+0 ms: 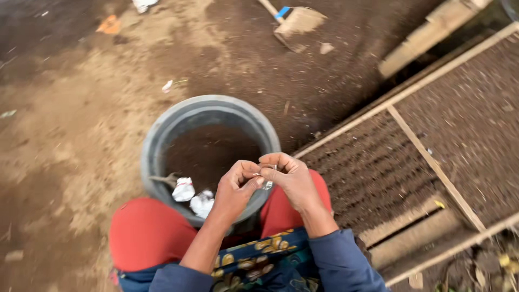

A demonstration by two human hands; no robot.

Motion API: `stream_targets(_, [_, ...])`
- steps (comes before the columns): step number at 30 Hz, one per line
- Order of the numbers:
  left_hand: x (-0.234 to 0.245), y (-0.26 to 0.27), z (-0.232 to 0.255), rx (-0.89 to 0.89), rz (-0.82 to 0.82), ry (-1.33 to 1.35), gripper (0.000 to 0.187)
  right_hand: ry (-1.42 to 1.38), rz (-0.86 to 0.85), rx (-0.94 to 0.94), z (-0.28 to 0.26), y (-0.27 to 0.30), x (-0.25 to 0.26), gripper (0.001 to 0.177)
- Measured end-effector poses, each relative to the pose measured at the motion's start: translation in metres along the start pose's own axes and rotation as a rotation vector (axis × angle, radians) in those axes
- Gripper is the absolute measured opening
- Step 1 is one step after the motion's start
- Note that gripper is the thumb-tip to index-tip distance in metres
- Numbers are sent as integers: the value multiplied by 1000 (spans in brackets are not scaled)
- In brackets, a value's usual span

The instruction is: The person sits on the ground and repeatedly scoops soil from a bucket into a small plastic bag, then places the bag into a wooden seed tray. The person uses both hands to handle the soil and the bag.

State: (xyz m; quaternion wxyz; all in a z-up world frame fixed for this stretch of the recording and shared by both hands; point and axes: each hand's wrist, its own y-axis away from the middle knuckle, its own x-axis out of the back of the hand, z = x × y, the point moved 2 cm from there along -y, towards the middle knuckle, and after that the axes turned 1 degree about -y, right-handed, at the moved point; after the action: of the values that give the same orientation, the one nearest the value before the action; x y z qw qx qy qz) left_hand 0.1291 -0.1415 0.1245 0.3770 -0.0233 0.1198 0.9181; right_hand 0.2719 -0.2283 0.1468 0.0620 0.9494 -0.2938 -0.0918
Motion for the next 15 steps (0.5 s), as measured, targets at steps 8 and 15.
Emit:
stream_targets(8, [108, 4, -26, -213, 271, -421, 24, 201, -53, -26, 51, -18, -101, 11])
stream_targets(15, [143, 2, -11, -480, 167, -635, 16, 886, -338, 426, 41, -37, -130, 24])
